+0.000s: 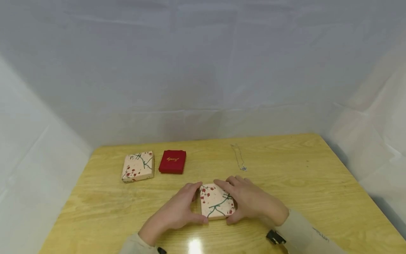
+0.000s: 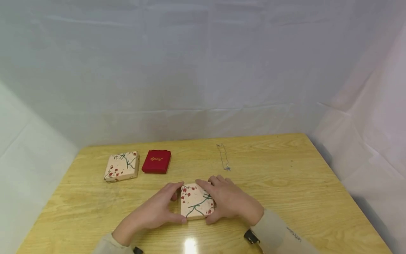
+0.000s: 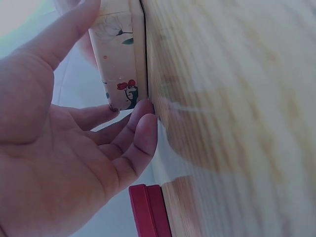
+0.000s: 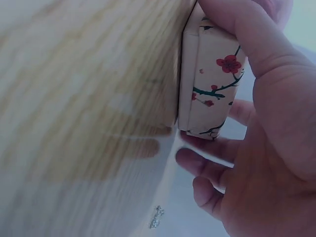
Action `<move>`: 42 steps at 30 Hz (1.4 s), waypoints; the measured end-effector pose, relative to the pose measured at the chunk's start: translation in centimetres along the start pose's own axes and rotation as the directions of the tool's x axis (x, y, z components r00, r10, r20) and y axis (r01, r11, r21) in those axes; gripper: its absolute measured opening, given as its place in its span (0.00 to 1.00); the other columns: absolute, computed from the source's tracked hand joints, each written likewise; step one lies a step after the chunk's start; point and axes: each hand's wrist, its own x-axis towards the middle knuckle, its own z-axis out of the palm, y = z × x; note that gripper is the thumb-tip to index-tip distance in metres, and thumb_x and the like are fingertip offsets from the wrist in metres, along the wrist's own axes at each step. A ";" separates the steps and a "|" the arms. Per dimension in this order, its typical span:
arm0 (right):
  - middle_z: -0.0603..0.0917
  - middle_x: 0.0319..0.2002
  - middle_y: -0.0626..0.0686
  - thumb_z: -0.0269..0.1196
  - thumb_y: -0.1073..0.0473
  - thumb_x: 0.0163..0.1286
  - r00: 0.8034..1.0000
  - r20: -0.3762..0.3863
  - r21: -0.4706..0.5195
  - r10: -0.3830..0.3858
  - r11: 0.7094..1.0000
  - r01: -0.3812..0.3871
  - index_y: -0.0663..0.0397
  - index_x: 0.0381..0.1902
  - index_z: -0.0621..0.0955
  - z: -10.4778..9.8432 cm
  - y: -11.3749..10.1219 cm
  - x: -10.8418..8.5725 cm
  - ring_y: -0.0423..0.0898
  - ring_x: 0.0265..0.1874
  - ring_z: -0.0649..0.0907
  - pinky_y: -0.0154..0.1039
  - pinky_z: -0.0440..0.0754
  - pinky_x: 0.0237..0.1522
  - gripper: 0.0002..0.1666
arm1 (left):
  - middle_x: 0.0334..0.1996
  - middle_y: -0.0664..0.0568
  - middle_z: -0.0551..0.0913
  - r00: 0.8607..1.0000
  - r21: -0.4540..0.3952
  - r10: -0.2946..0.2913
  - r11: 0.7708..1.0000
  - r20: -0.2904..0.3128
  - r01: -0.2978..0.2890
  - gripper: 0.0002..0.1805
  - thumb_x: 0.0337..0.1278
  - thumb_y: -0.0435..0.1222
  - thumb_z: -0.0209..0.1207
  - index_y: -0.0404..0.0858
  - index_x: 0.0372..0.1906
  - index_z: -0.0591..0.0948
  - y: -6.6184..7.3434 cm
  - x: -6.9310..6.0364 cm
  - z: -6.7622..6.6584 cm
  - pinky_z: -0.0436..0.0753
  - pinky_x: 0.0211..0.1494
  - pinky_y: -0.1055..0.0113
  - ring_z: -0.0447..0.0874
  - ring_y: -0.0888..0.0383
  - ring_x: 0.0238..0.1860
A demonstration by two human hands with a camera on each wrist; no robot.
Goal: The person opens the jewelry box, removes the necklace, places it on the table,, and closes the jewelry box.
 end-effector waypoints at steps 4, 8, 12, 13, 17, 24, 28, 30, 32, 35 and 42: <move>0.75 0.66 0.50 0.84 0.33 0.47 1.000 -0.001 -0.010 -0.001 1.000 0.001 0.42 0.85 0.62 -0.1 -0.1 0.1 0.50 0.61 0.73 0.58 0.73 0.67 0.72 | 0.68 0.43 0.74 1.000 0.007 0.008 1.000 -0.006 -0.008 0.66 0.44 0.59 0.80 0.33 0.82 0.60 0.1 0.0 0.0 0.79 0.67 0.46 0.79 0.52 0.58; 0.75 0.62 0.50 0.84 0.37 0.47 1.000 -0.008 0.036 -0.002 0.999 0.002 0.44 0.84 0.62 0.2 0.1 0.2 0.46 0.54 0.77 0.51 0.80 0.60 0.71 | 0.67 0.43 0.74 1.000 0.006 0.003 1.000 -0.002 -0.003 0.66 0.43 0.59 0.81 0.34 0.83 0.60 0.1 0.0 0.0 0.79 0.67 0.45 0.79 0.51 0.59; 0.75 0.60 0.50 0.83 0.39 0.45 1.000 -0.019 0.057 -0.005 0.998 0.006 0.43 0.83 0.62 0.6 0.3 0.4 0.44 0.49 0.78 0.45 0.82 0.53 0.70 | 0.70 0.41 0.73 1.000 -0.009 -0.001 1.000 0.000 0.001 0.67 0.42 0.56 0.82 0.34 0.83 0.59 0.3 -0.1 0.0 0.77 0.69 0.43 0.79 0.47 0.62; 0.75 0.60 0.50 0.83 0.39 0.45 1.000 -0.022 0.063 -0.002 0.998 0.004 0.42 0.83 0.62 0.7 0.3 0.4 0.44 0.49 0.77 0.44 0.82 0.52 0.70 | 0.70 0.40 0.73 1.000 -0.016 -0.003 1.000 -0.001 0.003 0.67 0.42 0.55 0.83 0.34 0.83 0.59 0.3 -0.1 0.0 0.76 0.70 0.43 0.78 0.46 0.64; 0.74 0.61 0.50 0.83 0.39 0.45 0.999 -0.050 0.077 -0.003 0.997 0.007 0.41 0.83 0.63 0.8 0.3 0.3 0.44 0.49 0.77 0.45 0.81 0.52 0.70 | 0.77 0.40 0.66 1.000 -0.045 0.017 0.999 -0.017 -0.018 0.68 0.40 0.50 0.85 0.35 0.84 0.57 0.4 0.1 0.3 0.71 0.74 0.41 0.71 0.41 0.73; 0.72 0.63 0.48 0.83 0.37 0.47 0.996 -0.084 0.090 -0.010 0.996 0.018 0.38 0.83 0.62 0.1 -0.1 0.1 0.44 0.52 0.77 0.49 0.81 0.55 0.69 | 0.82 0.43 0.56 0.998 -0.039 0.043 0.998 -0.039 -0.044 0.68 0.41 0.45 0.85 0.38 0.85 0.55 0.8 0.3 0.4 0.65 0.77 0.42 0.62 0.40 0.79; 0.73 0.64 0.49 0.84 0.36 0.45 0.995 -0.100 0.071 -0.008 0.997 0.015 0.38 0.83 0.62 -0.1 -0.3 0.1 0.45 0.53 0.77 0.51 0.81 0.56 0.71 | 0.80 0.42 0.58 0.998 -0.027 0.041 0.999 -0.054 -0.043 0.67 0.41 0.45 0.85 0.37 0.84 0.56 1.3 0.3 0.4 0.67 0.77 0.42 0.64 0.40 0.77; 0.73 0.64 0.50 0.85 0.36 0.44 0.994 -0.107 0.065 -0.008 0.998 0.015 0.38 0.83 0.62 -0.2 -0.4 0.1 0.46 0.53 0.77 0.50 0.82 0.55 0.71 | 0.79 0.42 0.59 0.997 -0.021 0.040 0.999 -0.060 -0.042 0.67 0.41 0.44 0.85 0.36 0.84 0.56 1.6 0.2 0.4 0.67 0.76 0.42 0.64 0.40 0.77; 0.73 0.64 0.50 0.85 0.37 0.44 0.993 -0.114 0.056 -0.012 0.998 0.019 0.38 0.83 0.62 -0.3 -0.6 0.0 0.46 0.52 0.78 0.51 0.82 0.55 0.71 | 0.79 0.42 0.59 0.997 -0.013 0.042 0.999 -0.066 -0.043 0.66 0.42 0.43 0.85 0.36 0.84 0.56 1.8 0.2 0.5 0.68 0.76 0.43 0.65 0.40 0.77; 0.73 0.64 0.50 0.85 0.37 0.44 0.992 -0.125 0.043 -0.019 0.999 0.024 0.38 0.83 0.62 -0.5 -0.8 -0.1 0.46 0.52 0.78 0.51 0.82 0.55 0.71 | 0.78 0.43 0.58 0.997 -0.009 0.036 0.999 -0.068 -0.037 0.65 0.44 0.43 0.84 0.37 0.84 0.57 2.0 0.1 0.5 0.69 0.76 0.44 0.65 0.42 0.76; 0.73 0.65 0.50 0.85 0.36 0.46 0.989 -0.146 0.048 -0.019 0.999 0.026 0.40 0.84 0.62 -0.7 -1.2 -0.3 0.45 0.55 0.78 0.54 0.79 0.62 0.72 | 0.78 0.44 0.59 0.996 0.011 0.042 0.999 -0.078 -0.042 0.63 0.44 0.40 0.83 0.37 0.84 0.58 2.3 0.1 0.1 0.70 0.75 0.45 0.65 0.44 0.76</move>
